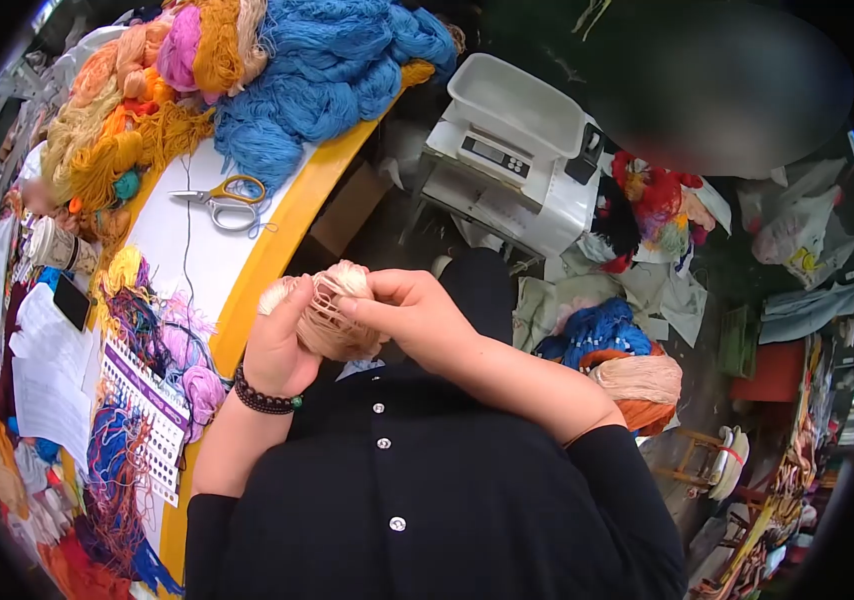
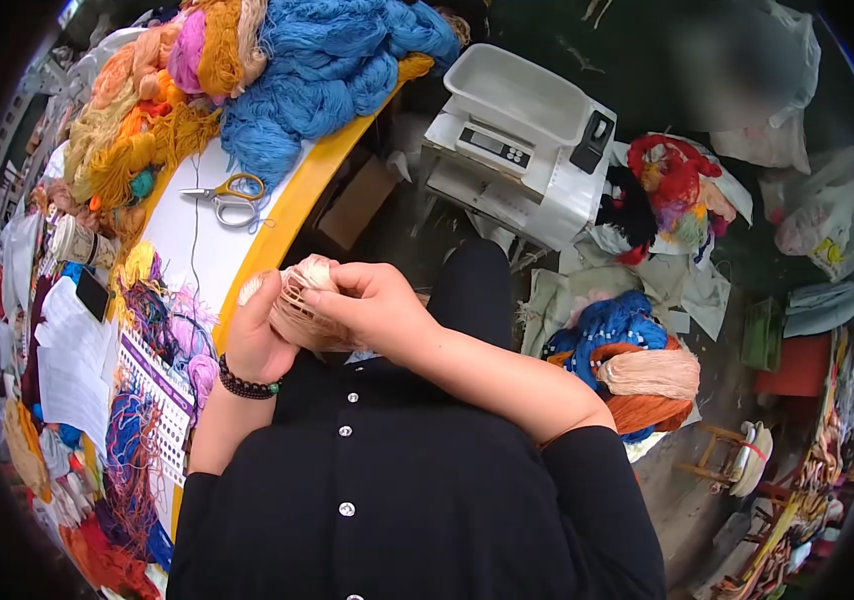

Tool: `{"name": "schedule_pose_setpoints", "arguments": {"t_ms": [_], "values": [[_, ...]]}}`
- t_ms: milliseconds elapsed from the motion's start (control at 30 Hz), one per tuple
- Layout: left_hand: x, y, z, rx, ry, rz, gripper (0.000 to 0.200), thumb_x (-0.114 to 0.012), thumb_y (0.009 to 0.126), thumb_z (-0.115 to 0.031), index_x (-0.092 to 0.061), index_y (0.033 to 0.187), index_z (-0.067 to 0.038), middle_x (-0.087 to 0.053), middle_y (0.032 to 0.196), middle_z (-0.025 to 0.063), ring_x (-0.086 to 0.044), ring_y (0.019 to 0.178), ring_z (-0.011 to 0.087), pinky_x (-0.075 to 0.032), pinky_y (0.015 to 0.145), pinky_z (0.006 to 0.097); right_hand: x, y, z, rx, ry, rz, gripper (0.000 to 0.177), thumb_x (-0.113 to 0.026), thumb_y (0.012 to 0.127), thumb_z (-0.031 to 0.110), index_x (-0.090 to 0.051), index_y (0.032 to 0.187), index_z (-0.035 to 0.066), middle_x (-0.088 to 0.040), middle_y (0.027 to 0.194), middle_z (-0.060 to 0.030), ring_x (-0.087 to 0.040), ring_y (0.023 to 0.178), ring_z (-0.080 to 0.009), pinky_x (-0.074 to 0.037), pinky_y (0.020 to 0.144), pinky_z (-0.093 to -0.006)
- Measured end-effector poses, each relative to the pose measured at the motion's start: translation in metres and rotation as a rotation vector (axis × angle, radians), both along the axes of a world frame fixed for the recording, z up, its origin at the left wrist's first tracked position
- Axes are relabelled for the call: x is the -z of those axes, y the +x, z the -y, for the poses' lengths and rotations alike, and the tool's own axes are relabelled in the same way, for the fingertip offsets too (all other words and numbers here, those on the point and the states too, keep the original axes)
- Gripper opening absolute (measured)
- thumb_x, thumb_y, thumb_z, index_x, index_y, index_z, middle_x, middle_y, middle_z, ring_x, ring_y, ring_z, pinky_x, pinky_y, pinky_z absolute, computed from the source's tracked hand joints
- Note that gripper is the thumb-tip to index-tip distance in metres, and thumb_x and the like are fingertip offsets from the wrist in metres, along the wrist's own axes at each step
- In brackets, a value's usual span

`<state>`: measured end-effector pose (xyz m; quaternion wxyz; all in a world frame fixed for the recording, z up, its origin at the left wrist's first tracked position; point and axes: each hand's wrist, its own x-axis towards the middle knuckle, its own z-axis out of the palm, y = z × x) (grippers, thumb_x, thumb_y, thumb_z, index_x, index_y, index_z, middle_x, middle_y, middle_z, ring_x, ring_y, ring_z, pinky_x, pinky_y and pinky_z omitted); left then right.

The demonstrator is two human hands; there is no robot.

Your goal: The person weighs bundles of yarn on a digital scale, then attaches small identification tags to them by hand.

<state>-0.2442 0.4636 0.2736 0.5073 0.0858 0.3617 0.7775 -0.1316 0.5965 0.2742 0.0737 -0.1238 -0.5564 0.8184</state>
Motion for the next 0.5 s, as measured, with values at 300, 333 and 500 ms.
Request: {"name": "schedule_pose_setpoints", "arguments": {"t_ms": [300, 333, 500], "values": [[0.016, 0.004, 0.010, 0.072, 0.002, -0.185, 0.020, -0.058, 0.092, -0.020, -0.064, 0.092, -0.001, -0.061, 0.084, 0.0008, -0.056, 0.074, 0.0068, -0.045, 0.063, 0.0218, -0.007, -0.004, 0.010, -0.054, 0.395, 0.235, 0.018, -0.059, 0.090, 0.015, -0.066, 0.092, -0.001, -0.067, 0.084, -0.0039, -0.060, 0.077, -0.0110, -0.046, 0.073, -0.0236], [0.021, 0.005, 0.012, 0.041, -0.052, -0.226, 0.021, -0.056, 0.094, -0.020, -0.061, 0.084, -0.002, -0.057, 0.077, -0.0003, -0.050, 0.065, 0.0055, -0.041, 0.056, 0.0215, 0.000, -0.005, 0.014, -0.041, 0.258, 0.166, 0.017, -0.060, 0.089, 0.012, -0.064, 0.098, -0.003, -0.067, 0.091, -0.0048, -0.060, 0.084, -0.0114, -0.045, 0.078, -0.0242], [0.035, 0.006, 0.031, -0.097, 0.134, -0.447, 0.026, -0.045, 0.099, -0.014, -0.053, 0.076, -0.005, -0.042, 0.065, -0.0031, -0.035, 0.055, 0.0048, -0.029, 0.050, 0.0202, 0.006, -0.016, 0.033, -0.061, 0.135, 0.169, 0.017, -0.059, 0.090, 0.006, -0.063, 0.104, -0.003, -0.066, 0.100, -0.0059, -0.060, 0.090, -0.0115, -0.045, 0.084, -0.0247]]}}
